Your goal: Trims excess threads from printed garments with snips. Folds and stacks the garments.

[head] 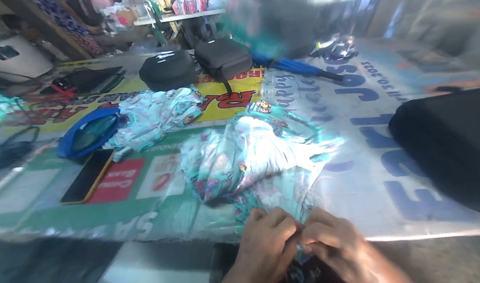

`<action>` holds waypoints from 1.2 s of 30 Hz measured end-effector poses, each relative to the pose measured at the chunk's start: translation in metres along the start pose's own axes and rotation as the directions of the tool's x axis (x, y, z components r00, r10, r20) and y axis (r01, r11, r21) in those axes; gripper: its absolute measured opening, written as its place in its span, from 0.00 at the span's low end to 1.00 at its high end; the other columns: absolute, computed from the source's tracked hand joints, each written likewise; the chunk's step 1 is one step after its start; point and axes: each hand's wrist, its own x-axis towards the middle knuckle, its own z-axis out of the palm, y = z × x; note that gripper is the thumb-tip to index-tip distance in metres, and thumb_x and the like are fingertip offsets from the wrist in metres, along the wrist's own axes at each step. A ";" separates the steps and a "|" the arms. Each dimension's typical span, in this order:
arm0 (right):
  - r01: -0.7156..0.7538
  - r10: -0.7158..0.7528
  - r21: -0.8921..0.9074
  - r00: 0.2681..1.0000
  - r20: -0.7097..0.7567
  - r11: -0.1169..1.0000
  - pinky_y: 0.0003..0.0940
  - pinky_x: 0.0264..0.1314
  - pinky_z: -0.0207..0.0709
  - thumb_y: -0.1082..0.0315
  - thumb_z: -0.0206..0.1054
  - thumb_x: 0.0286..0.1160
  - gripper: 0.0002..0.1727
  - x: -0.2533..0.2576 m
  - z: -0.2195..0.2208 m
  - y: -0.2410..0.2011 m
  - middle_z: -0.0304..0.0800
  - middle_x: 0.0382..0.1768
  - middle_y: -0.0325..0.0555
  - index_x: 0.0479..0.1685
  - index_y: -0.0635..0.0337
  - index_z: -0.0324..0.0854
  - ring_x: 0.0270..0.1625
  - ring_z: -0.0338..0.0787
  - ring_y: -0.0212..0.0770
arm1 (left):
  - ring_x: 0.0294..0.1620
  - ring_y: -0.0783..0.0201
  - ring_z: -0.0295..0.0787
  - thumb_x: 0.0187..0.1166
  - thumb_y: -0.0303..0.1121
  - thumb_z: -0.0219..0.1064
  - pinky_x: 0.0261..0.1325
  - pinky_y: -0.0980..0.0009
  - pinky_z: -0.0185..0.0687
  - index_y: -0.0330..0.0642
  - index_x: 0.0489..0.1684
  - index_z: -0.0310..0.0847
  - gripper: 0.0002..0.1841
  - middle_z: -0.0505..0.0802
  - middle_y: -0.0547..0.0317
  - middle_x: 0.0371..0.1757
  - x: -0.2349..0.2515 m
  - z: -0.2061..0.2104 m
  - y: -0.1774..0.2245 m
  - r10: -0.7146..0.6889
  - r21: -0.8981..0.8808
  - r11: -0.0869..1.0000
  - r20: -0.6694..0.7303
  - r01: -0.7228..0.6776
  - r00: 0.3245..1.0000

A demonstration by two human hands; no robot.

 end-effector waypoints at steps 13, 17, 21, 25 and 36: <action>-0.109 0.112 -0.507 0.993 -0.026 0.855 0.27 0.20 0.74 0.58 0.65 0.83 0.09 -0.012 -0.001 -0.019 0.86 0.34 0.41 0.39 0.50 0.85 0.27 0.85 0.34 | 0.47 0.72 0.90 0.86 0.33 0.56 0.74 0.62 0.67 0.50 0.42 0.84 0.09 0.96 0.65 0.43 -0.015 0.013 -0.010 0.172 0.024 0.985 -0.193 -0.171 0.966; -0.097 0.105 -0.501 0.994 -0.012 0.860 0.28 0.21 0.74 0.60 0.66 0.81 0.08 -0.011 0.002 -0.022 0.86 0.33 0.42 0.39 0.51 0.85 0.27 0.85 0.36 | 0.40 0.71 0.88 0.89 0.34 0.51 0.75 0.65 0.68 0.48 0.41 0.80 0.11 0.91 0.63 0.34 -0.011 0.016 -0.008 0.138 0.061 0.990 -0.228 -0.128 0.964; -0.160 0.170 -0.515 0.985 -0.028 0.842 0.32 0.22 0.77 0.58 0.69 0.76 0.10 -0.010 -0.001 -0.031 0.89 0.34 0.44 0.43 0.54 0.85 0.27 0.88 0.38 | 0.41 0.72 0.87 0.91 0.37 0.50 0.77 0.67 0.68 0.49 0.41 0.75 0.10 0.89 0.63 0.34 -0.012 0.016 -0.005 0.154 0.052 0.988 -0.268 -0.146 0.951; -0.249 0.248 -0.530 0.966 -0.074 0.811 0.36 0.29 0.82 0.51 0.70 0.76 0.19 -0.013 -0.013 -0.044 0.93 0.39 0.49 0.51 0.57 0.84 0.34 0.92 0.41 | 0.61 0.74 0.82 0.89 0.41 0.57 0.89 0.57 0.46 0.59 0.45 0.79 0.06 0.87 0.72 0.50 -0.030 0.010 0.007 0.241 0.202 0.961 -0.273 -0.189 0.931; -0.053 0.060 -0.572 0.998 -0.007 0.819 0.36 0.38 0.76 0.60 0.65 0.85 0.08 -0.015 -0.016 -0.039 0.94 0.42 0.43 0.48 0.50 0.87 0.39 0.89 0.42 | 0.56 0.72 0.77 0.83 0.41 0.66 0.86 0.59 0.45 0.60 0.49 0.86 0.05 0.82 0.70 0.45 -0.040 0.007 0.015 0.287 0.256 0.944 -0.331 -0.208 0.899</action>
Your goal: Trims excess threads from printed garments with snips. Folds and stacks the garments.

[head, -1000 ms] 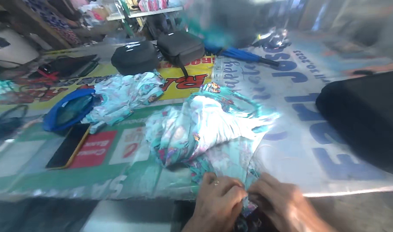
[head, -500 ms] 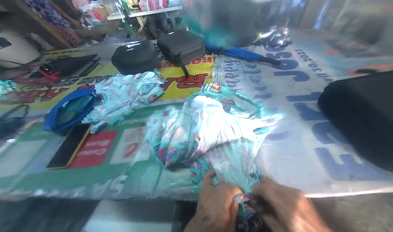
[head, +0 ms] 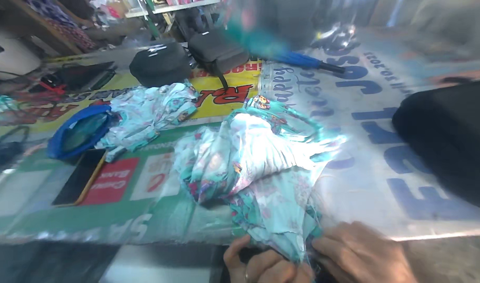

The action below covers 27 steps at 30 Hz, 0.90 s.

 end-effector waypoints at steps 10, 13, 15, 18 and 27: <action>0.035 -0.032 0.071 0.998 -0.049 0.997 0.33 0.39 0.73 0.61 0.64 0.86 0.08 0.001 0.010 0.004 0.94 0.41 0.40 0.47 0.49 0.88 0.39 0.88 0.38 | 0.50 0.72 0.77 0.82 0.40 0.67 0.82 0.62 0.49 0.60 0.49 0.86 0.05 0.82 0.70 0.39 0.000 0.002 0.001 -0.045 -0.015 0.999 0.003 0.045 0.999; 0.036 -0.033 0.089 0.998 -0.045 0.995 0.33 0.39 0.73 0.61 0.63 0.86 0.08 0.000 0.010 0.005 0.95 0.41 0.41 0.47 0.49 0.88 0.40 0.88 0.38 | 0.49 0.72 0.77 0.82 0.40 0.67 0.81 0.63 0.50 0.60 0.49 0.86 0.05 0.82 0.70 0.39 0.001 0.003 0.002 -0.049 -0.004 0.999 -0.001 0.049 0.999; 0.043 -0.041 0.052 0.998 -0.036 0.998 0.33 0.39 0.75 0.58 0.63 0.87 0.09 0.000 0.010 0.005 0.93 0.42 0.42 0.49 0.50 0.85 0.41 0.88 0.39 | 0.48 0.71 0.77 0.83 0.40 0.66 0.80 0.64 0.51 0.59 0.48 0.86 0.05 0.82 0.70 0.38 0.003 0.001 0.003 -0.048 0.011 0.999 0.007 0.048 0.999; 0.074 -0.073 0.013 0.995 -0.064 0.997 0.33 0.38 0.74 0.59 0.63 0.86 0.08 -0.002 0.013 0.006 0.92 0.40 0.43 0.50 0.51 0.84 0.39 0.87 0.40 | 0.48 0.71 0.78 0.84 0.40 0.65 0.78 0.64 0.52 0.58 0.48 0.87 0.06 0.85 0.69 0.38 0.005 0.000 0.006 -0.024 0.025 0.999 0.018 0.023 1.000; 0.110 -0.108 0.011 0.985 -0.133 0.994 0.31 0.38 0.73 0.61 0.61 0.87 0.08 0.001 0.020 0.011 0.93 0.40 0.40 0.49 0.48 0.86 0.38 0.87 0.37 | 0.46 0.70 0.79 0.85 0.37 0.62 0.75 0.63 0.52 0.57 0.47 0.91 0.09 0.90 0.70 0.39 0.008 0.005 0.011 0.008 0.032 0.999 0.061 -0.010 0.998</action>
